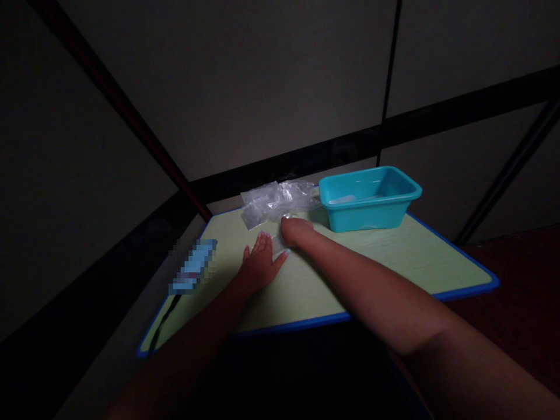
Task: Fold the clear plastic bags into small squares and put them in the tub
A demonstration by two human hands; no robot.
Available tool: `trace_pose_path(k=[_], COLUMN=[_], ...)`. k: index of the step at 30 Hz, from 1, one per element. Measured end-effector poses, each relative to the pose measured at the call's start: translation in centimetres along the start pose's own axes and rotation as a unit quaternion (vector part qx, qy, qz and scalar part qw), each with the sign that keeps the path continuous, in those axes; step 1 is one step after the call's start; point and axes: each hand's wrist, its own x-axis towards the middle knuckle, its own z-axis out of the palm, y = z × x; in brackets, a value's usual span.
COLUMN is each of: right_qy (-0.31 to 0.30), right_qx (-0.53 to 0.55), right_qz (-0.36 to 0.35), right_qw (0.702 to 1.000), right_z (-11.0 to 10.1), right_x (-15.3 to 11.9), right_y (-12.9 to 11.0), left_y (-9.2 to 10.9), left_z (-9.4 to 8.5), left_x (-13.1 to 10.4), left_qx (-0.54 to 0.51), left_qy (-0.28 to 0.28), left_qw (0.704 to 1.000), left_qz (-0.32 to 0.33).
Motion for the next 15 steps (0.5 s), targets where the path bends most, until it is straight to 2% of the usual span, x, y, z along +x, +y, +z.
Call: trace_pose_path(k=[3,9,15], right_qy=[-0.001,-0.002,0.027], right_qx=[0.002,0.011,0.022], right_qz=[-0.004,-0.027,0.001], right_qw=[1.000,1.000,0.999], right_z=[0.06,0.13,0.09], right_x=[0.04,0.12,0.21], right_y=[0.03,0.06,-0.02], left_y=[0.12,0.00,-0.13], left_z=[-0.03,0.05,-0.14], left_x=[-0.10,-0.15,0.05], left_qx=[0.010,0.015,0.006], left_qy=[0.020,0.010,0.000], left_qw=[1.000,1.000,1.000], left_qz=[0.003,-0.003,-0.001])
